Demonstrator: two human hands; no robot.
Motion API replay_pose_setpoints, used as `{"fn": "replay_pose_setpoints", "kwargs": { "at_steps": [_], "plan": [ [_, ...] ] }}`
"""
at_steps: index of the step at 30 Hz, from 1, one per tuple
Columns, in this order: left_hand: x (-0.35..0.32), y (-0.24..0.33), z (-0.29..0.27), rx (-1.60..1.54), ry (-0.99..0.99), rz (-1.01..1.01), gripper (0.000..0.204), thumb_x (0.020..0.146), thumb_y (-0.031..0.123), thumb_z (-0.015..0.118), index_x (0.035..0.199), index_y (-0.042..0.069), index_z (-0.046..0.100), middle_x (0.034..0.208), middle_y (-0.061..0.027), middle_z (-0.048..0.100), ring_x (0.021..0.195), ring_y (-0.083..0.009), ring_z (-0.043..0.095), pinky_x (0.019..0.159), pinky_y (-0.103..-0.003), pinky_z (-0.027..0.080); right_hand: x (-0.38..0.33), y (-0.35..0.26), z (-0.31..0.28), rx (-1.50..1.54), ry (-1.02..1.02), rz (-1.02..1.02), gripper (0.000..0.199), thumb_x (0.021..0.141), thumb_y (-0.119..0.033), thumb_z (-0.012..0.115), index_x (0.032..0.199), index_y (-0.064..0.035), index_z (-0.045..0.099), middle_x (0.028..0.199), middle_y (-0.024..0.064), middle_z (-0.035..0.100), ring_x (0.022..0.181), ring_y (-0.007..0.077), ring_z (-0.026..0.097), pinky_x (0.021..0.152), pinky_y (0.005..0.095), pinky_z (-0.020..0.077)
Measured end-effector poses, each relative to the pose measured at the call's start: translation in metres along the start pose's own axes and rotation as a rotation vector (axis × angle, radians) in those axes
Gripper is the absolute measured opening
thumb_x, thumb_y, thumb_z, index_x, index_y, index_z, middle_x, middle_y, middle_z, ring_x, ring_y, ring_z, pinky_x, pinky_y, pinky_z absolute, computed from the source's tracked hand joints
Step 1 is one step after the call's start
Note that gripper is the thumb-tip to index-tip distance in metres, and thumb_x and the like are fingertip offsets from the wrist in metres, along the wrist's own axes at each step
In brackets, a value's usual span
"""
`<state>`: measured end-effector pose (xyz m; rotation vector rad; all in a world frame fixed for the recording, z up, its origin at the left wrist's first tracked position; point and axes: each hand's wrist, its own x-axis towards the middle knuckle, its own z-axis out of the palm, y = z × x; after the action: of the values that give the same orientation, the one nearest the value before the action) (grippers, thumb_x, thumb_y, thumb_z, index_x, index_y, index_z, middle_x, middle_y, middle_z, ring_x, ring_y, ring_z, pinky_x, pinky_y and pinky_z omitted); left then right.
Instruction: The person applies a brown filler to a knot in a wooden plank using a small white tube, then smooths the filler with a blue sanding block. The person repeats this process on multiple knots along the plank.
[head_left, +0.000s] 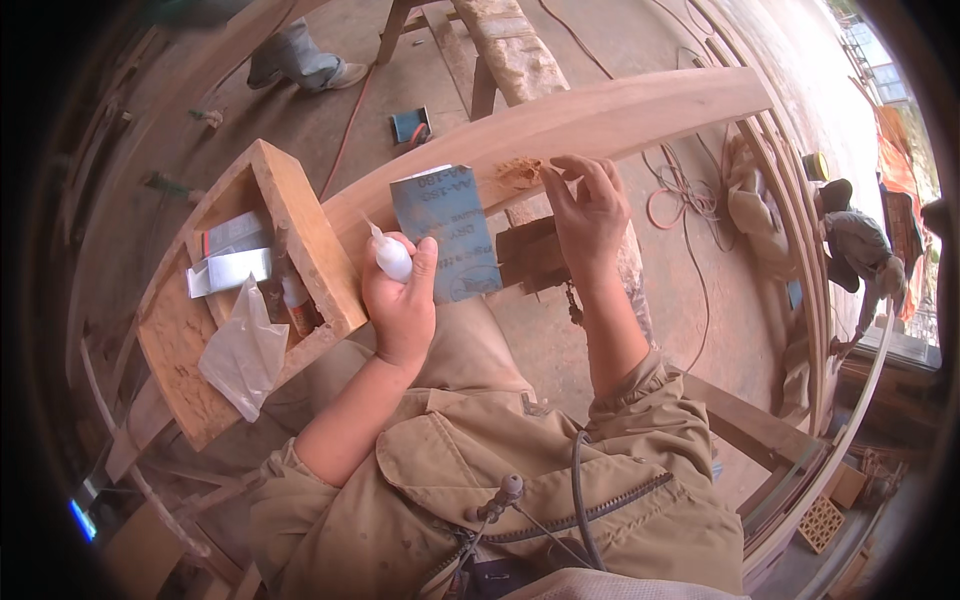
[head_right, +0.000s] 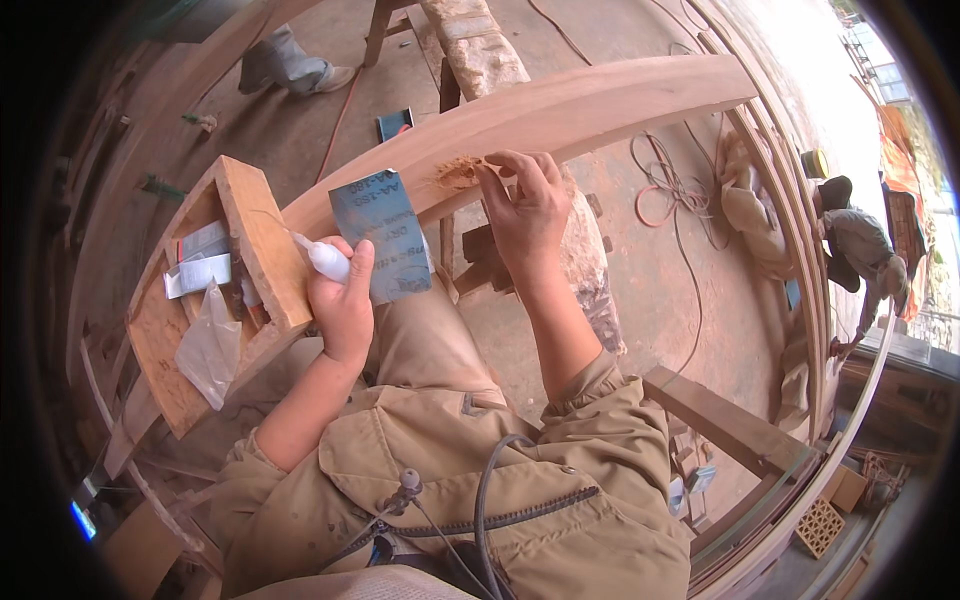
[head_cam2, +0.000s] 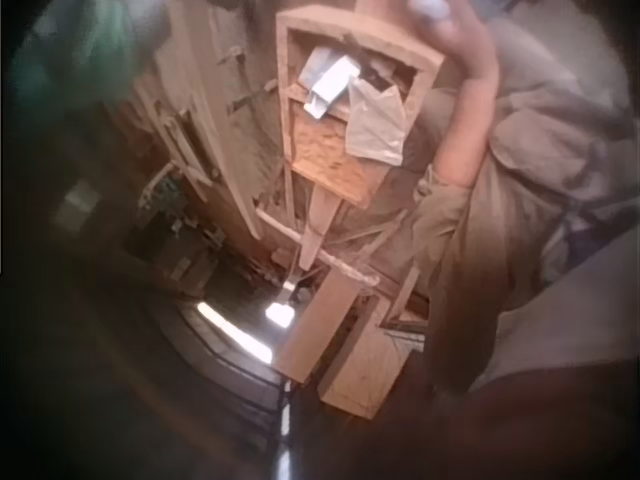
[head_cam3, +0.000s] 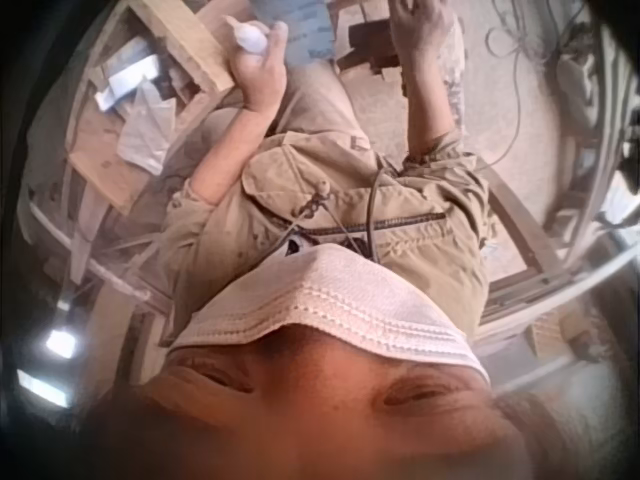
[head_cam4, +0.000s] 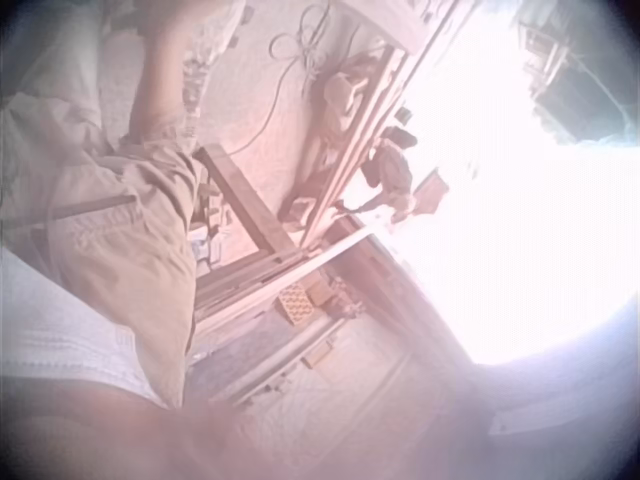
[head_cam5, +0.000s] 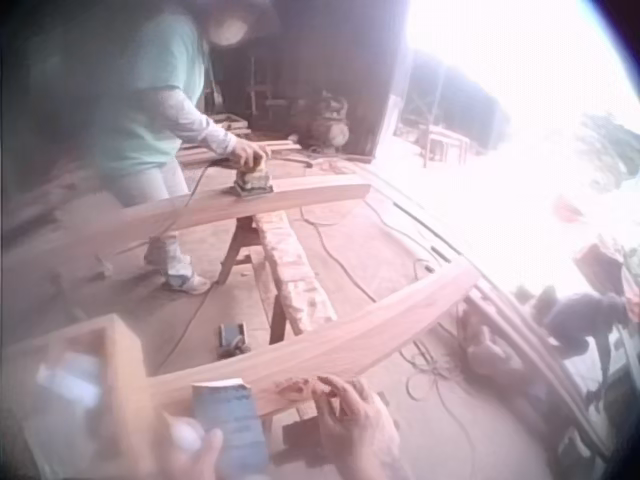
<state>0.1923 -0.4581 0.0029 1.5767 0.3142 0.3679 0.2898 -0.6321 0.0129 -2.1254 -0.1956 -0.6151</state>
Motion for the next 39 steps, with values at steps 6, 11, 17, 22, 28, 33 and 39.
{"fn": "replay_pose_setpoints", "kwargs": {
  "at_steps": [6,11,17,22,28,33,39],
  "plan": [
    [0.0,-0.002,0.0,-0.015,-0.009,0.009,0.023,0.092,0.015,0.064,0.085,0.007,0.045,0.081,0.0023,0.045,0.069,-0.0076,0.043,0.064,-0.024,0.04,-0.039,0.007,0.004,-0.31,-0.227,-0.106,0.048,0.09,-0.025,0.061,0.136,-0.0145,0.051,0.076,0.0088,0.055,0.065,0.0245,0.058,0.057,0.0369,0.047],
    [0.0,-0.001,0.0,0.002,-0.001,0.022,0.022,0.092,0.015,0.064,0.085,0.007,0.045,0.081,0.0026,0.045,0.069,-0.0074,0.043,0.064,-0.024,0.04,-0.042,-0.011,0.01,-0.28,-0.374,-0.069,0.06,0.09,-0.026,0.061,0.142,-0.007,0.04,0.079,0.01,0.055,0.069,0.0262,0.059,0.06,0.0373,0.0478],
    [0.001,0.002,0.001,-0.014,-0.037,-0.006,0.022,0.092,0.013,0.065,0.084,0.006,0.045,0.079,0.003,0.046,0.069,-0.0067,0.044,0.063,-0.023,0.04,-0.036,-0.022,-0.009,0.341,-0.528,0.366,0.062,0.091,-0.025,0.063,0.142,-0.0011,0.038,0.103,0.0094,0.063,0.088,0.0215,0.062,0.075,0.0323,0.0497],
    [0.001,0.015,0.008,-0.067,-0.13,0.0,0.021,0.09,0.01,0.066,0.083,0.006,0.046,0.077,0.0029,0.048,0.068,-0.0072,0.046,0.06,-0.023,0.041,-0.029,-0.037,-0.018,1.086,-0.652,0.923,0.062,0.09,-0.027,0.066,0.141,-0.0026,0.04,0.122,0.007,0.058,0.109,0.0142,0.054,0.09,0.0302,0.0455],
    [-0.002,0.019,0.008,-0.039,-0.23,0.009,0.021,0.089,0.01,0.067,0.083,0.006,0.047,0.077,0.0009,0.053,0.069,-0.008,0.05,0.062,-0.025,0.043,-0.028,-0.044,-0.027,1.131,-0.688,1.075,0.039,0.091,-0.023,0.064,0.124,-0.0043,0.056,0.111,0.004,0.063,0.1,0.0121,0.06,0.084,0.0283,0.049],
    [0.0,0.019,0.006,-0.157,-0.263,-0.074,0.019,0.092,0.011,0.064,0.086,0.008,0.046,0.088,-0.0042,0.059,0.076,-0.0093,0.055,0.065,-0.023,0.044,-0.002,-0.016,-0.032,0.784,-0.115,0.482,0.016,0.091,-0.006,0.06,0.104,0.0009,0.065,0.094,0.0066,0.07,0.078,0.0137,0.066,0.071,0.0259,0.0527],
    [0.003,-0.004,0.001,-0.043,-0.188,-0.042,0.017,0.092,0.01,0.062,0.086,0.008,0.046,0.09,-0.0047,0.061,0.077,-0.0107,0.057,0.065,-0.024,0.045,0.002,-0.004,-0.008,-0.18,-0.137,-0.351,0.017,0.08,0.0,0.06,0.097,-0.0023,0.057,0.111,0.014,0.066,0.107,0.0299,0.062,0.093,0.0399,0.0473]
  ]
}}
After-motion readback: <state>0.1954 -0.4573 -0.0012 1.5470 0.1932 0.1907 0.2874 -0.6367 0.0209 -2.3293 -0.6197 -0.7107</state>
